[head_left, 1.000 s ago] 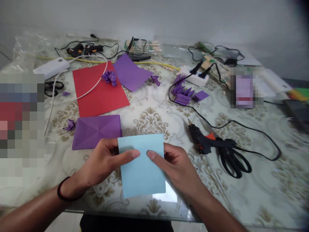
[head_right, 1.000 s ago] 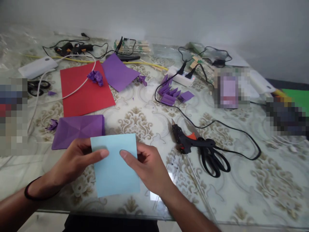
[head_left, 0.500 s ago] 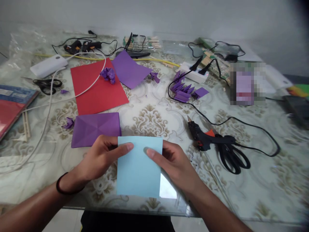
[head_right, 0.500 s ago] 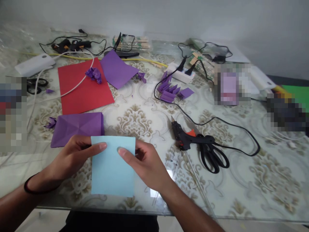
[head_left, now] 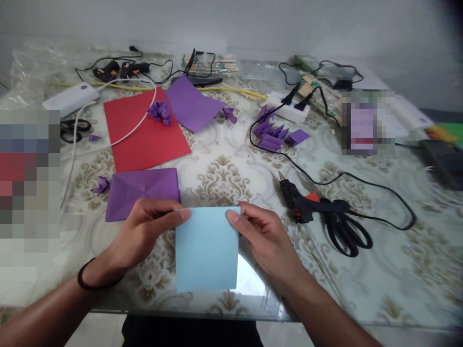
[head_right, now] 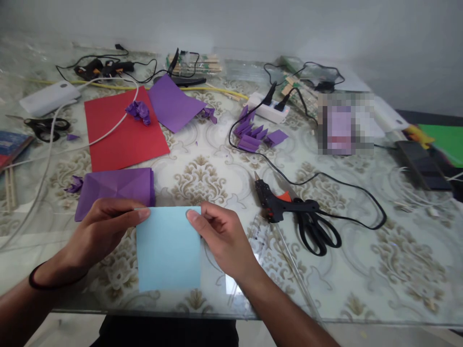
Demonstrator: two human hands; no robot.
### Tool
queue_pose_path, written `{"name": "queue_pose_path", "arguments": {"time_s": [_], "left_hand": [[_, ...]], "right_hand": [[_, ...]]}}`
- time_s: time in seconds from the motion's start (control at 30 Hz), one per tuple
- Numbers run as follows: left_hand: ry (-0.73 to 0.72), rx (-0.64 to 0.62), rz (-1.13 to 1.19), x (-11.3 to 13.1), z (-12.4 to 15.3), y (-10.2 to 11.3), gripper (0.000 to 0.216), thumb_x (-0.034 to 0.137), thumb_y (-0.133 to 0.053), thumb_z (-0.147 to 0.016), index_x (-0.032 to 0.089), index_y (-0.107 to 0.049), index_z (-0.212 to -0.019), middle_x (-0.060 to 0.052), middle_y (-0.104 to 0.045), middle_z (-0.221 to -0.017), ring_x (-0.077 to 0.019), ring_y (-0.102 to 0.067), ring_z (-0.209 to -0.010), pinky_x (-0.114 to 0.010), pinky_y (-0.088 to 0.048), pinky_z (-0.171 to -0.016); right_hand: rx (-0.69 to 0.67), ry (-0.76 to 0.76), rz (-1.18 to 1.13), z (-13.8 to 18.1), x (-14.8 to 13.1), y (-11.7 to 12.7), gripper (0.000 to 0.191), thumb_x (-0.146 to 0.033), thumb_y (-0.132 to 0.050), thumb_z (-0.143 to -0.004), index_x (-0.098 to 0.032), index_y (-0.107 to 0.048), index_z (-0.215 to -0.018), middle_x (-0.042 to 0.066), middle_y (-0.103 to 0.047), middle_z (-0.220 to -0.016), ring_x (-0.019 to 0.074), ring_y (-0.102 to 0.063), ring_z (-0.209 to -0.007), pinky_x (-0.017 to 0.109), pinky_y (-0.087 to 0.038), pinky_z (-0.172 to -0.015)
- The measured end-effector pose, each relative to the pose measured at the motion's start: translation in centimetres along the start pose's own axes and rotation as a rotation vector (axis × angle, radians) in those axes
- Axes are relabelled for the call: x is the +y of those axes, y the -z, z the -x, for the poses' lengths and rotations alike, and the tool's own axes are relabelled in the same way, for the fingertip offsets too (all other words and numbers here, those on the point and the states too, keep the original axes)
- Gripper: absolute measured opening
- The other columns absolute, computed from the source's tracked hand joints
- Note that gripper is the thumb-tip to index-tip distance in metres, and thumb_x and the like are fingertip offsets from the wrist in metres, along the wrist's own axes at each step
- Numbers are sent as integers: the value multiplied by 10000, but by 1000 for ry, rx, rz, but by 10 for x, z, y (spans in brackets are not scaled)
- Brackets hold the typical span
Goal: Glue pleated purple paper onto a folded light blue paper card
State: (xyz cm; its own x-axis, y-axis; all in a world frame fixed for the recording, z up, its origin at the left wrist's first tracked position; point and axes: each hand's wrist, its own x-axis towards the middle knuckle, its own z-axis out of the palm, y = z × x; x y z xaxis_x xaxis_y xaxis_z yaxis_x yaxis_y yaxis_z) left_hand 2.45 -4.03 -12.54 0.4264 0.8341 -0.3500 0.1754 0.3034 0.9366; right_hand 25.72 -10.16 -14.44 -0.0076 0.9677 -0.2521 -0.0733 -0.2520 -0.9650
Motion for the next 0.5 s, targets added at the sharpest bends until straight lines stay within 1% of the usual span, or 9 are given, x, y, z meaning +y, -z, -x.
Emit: {"name": "queue_pose_path", "arguments": {"time_s": [0.1,0.17,0.23,0.27,0.33,0.4,0.43,0.5], "left_hand": [[5,-43,10,-1,0,-2,323,458,-750,-939,185,-778,-768,13,-671,-700,-114,-566,-651,-206,-466,-610],[43,-115,19,-1,0,-4,293,458,-747,-938,182,-802,-858,-10,-734,-773,-151,-643,-712,-234,-519,-654],[92,-199,27,1,-1,-7,285,451,-760,-927,172,-819,-915,-44,-787,-857,-195,-707,-784,-268,-564,-694],[105,-220,31,1,-1,-8,284,446,-762,-926,169,-825,-926,-56,-802,-887,-208,-726,-807,-278,-579,-707],[99,-206,35,2,-1,-10,275,433,-756,-933,170,-835,-938,-65,-818,-906,-209,-741,-808,-282,-596,-713],[74,-153,45,1,-1,-11,256,415,-758,-931,174,-840,-954,-60,-821,-893,-194,-740,-771,-274,-601,-695],[63,-130,47,0,-2,-11,253,412,-762,-926,173,-840,-955,-56,-819,-881,-186,-734,-748,-269,-600,-679],[53,-123,31,-3,-2,-13,265,421,-772,-911,165,-835,-937,-58,-814,-865,-176,-722,-712,-255,-588,-643]], "right_hand": [[33,17,15,-1,4,2,568,-580,-722,-949,-219,-439,-613,-58,-281,-637,124,-266,-606,304,-226,-552],[81,23,-15,-2,7,3,569,-582,-743,-934,-220,-442,-614,-60,-294,-625,119,-276,-590,293,-242,-534],[119,8,-58,-2,9,4,549,-572,-760,-926,-216,-470,-626,-62,-327,-614,111,-296,-572,277,-261,-516],[115,-14,-85,-2,9,3,520,-568,-764,-925,-211,-511,-644,-60,-372,-614,107,-325,-566,268,-287,-515],[48,-77,-138,-1,6,2,424,-549,-808,-889,-199,-635,-726,-36,-526,-653,115,-448,-587,261,-385,-545],[-47,-146,-165,0,2,-1,354,-510,-879,-819,-188,-734,-823,7,-674,-749,155,-586,-669,287,-488,-615],[-81,-171,-167,0,1,-3,344,-490,-904,-790,-182,-761,-844,24,-715,-783,172,-625,-703,298,-516,-640],[-99,-196,-148,1,-2,-5,333,-483,-903,-790,-174,-784,-831,35,-739,-783,172,-642,-699,293,-524,-631]]}}
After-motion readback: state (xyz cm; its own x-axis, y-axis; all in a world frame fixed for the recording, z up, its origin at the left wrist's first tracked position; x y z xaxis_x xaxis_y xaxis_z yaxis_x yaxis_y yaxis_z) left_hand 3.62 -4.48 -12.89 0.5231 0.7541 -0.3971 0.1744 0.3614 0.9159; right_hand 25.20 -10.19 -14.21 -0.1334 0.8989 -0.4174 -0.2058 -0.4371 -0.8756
